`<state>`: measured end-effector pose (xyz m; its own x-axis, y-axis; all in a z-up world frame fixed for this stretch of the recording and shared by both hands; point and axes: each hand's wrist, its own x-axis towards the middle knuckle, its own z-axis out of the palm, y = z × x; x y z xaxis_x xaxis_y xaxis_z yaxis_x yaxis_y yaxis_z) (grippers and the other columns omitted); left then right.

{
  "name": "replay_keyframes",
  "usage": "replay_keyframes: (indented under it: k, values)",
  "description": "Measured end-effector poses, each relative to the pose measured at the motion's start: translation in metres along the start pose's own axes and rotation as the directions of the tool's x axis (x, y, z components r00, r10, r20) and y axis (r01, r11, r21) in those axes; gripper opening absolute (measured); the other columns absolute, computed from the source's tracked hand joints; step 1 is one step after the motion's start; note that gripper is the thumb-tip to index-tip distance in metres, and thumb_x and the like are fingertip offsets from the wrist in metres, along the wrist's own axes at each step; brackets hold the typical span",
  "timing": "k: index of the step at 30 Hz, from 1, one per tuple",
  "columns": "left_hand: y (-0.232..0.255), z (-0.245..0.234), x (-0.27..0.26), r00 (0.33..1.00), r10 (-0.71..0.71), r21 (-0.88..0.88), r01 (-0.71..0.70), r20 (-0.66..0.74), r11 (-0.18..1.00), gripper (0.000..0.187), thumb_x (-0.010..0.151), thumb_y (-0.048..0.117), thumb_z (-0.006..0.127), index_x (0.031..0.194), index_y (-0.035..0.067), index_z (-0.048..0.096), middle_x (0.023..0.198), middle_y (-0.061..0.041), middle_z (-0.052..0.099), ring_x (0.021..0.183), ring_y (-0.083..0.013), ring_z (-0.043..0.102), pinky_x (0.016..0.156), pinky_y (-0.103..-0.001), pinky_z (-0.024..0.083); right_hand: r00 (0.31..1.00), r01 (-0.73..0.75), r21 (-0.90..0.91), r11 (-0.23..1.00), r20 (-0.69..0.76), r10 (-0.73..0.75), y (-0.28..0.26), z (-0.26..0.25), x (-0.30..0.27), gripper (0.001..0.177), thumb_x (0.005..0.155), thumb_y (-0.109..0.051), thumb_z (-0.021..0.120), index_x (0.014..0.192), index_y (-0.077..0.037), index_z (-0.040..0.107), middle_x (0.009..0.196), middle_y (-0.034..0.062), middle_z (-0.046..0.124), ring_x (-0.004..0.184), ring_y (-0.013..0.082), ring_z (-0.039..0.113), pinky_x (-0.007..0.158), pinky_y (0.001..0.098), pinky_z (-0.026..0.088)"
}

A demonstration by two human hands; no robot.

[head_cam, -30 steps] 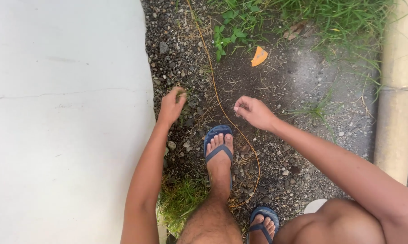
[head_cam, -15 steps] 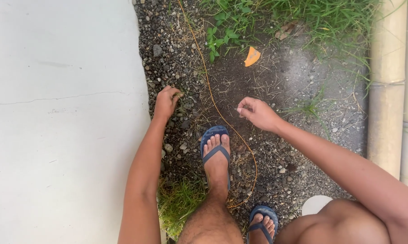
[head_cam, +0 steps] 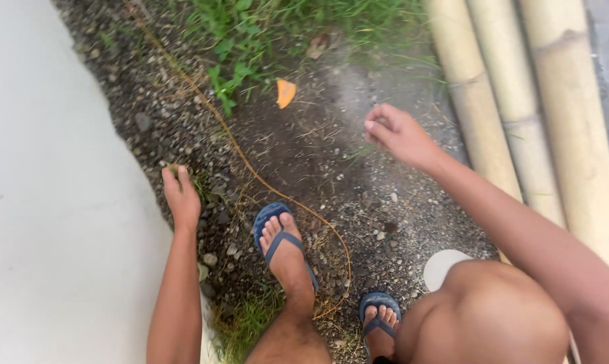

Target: Pulling grass and weeds from the ground by hand in an outdoor area.

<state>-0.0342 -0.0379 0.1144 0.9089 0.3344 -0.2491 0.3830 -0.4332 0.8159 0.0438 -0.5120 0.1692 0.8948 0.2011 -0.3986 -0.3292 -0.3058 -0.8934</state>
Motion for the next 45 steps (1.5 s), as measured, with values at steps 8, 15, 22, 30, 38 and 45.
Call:
replay_keyframes:
  k: [8, 15, 22, 30, 38, 45]
  values:
    - [0.077, 0.122, -0.04, 0.872, 0.18, 0.038, -0.222, 0.456, 0.974, 0.028, 0.106, 0.004, 0.035, 0.13, 0.005, 0.049, 0.1, -0.025, 0.065, 0.098, -0.0442, 0.067, 0.087, -0.059, 0.053, 0.89, -0.217, 0.198, 0.956, -0.362, 0.277, 0.055, -0.007, -0.098, 0.022, 0.104, -0.026, 0.063, 0.119, -0.01, 0.061, 0.087, 0.0062, 0.066, 0.075, 0.0159, 0.063, 0.063, 0.0316, 0.054]
    - [0.108, 0.246, -0.083, 0.374, 0.509, 0.127, -0.882, 0.775, 0.454, 0.034, 0.098, 0.008, 0.061, 0.129, 0.021, 0.067, 0.087, -0.004, 0.079, 0.077, -0.0223, 0.077, 0.067, -0.039, 0.063, 0.867, -0.302, 0.227, 0.926, -0.339, 0.365, 0.065, 0.032, -0.126, 0.028, 0.098, -0.018, 0.067, 0.123, -0.007, 0.07, 0.078, 0.0096, 0.067, 0.072, 0.0157, 0.063, 0.064, 0.0323, 0.053]
    - [0.131, 0.334, -0.084, 0.23, 0.76, 0.413, -0.909, 0.608, -0.056, 0.023, 0.082, 0.01, 0.061, 0.101, 0.021, 0.07, 0.06, 0.002, 0.062, 0.051, -0.0189, 0.065, 0.041, -0.04, 0.054, 0.801, -0.3, 0.313, 0.901, -0.43, 0.416, 0.082, 0.027, -0.131, 0.03, 0.101, -0.017, 0.062, 0.128, -0.005, 0.067, 0.091, 0.0126, 0.067, 0.083, 0.0181, 0.062, 0.07, 0.0336, 0.054]
    - [0.101, 0.372, -0.059, 0.393, 0.718, 0.591, -0.806, 0.574, -0.031, 0.007, 0.083, 0.012, 0.058, 0.086, 0.012, 0.064, 0.057, -0.007, 0.061, 0.047, -0.0266, 0.064, 0.041, -0.046, 0.052, 0.829, -0.327, 0.143, 0.934, -0.43, 0.356, 0.044, 0.001, -0.129, 0.03, 0.101, -0.017, 0.06, 0.126, -0.002, 0.068, 0.095, 0.0206, 0.072, 0.084, 0.0232, 0.068, 0.069, 0.0372, 0.057]
    - [0.125, 0.361, -0.055, 0.55, 0.198, 0.48, -0.82, 0.811, 0.312, 0.022, 0.102, 0.014, 0.05, 0.113, 0.003, 0.065, 0.082, -0.021, 0.076, 0.073, -0.0394, 0.077, 0.058, -0.055, 0.06, 0.865, -0.295, 0.028, 0.955, -0.416, 0.279, 0.092, -0.01, -0.098, 0.028, 0.1, -0.017, 0.061, 0.122, -0.002, 0.07, 0.098, 0.0205, 0.073, 0.089, 0.0295, 0.073, 0.073, 0.0428, 0.058]
    - [0.151, 0.293, -0.093, 0.562, 0.097, 0.404, -0.694, 0.821, 0.595, 0.022, 0.107, 0.019, 0.047, 0.115, 0.006, 0.063, 0.088, -0.024, 0.076, 0.081, -0.0438, 0.078, 0.065, -0.058, 0.061, 0.903, -0.282, -0.022, 0.959, -0.343, 0.258, 0.089, -0.002, -0.096, 0.029, 0.099, -0.017, 0.06, 0.122, -0.002, 0.069, 0.102, 0.0209, 0.073, 0.092, 0.0308, 0.074, 0.078, 0.0446, 0.058]
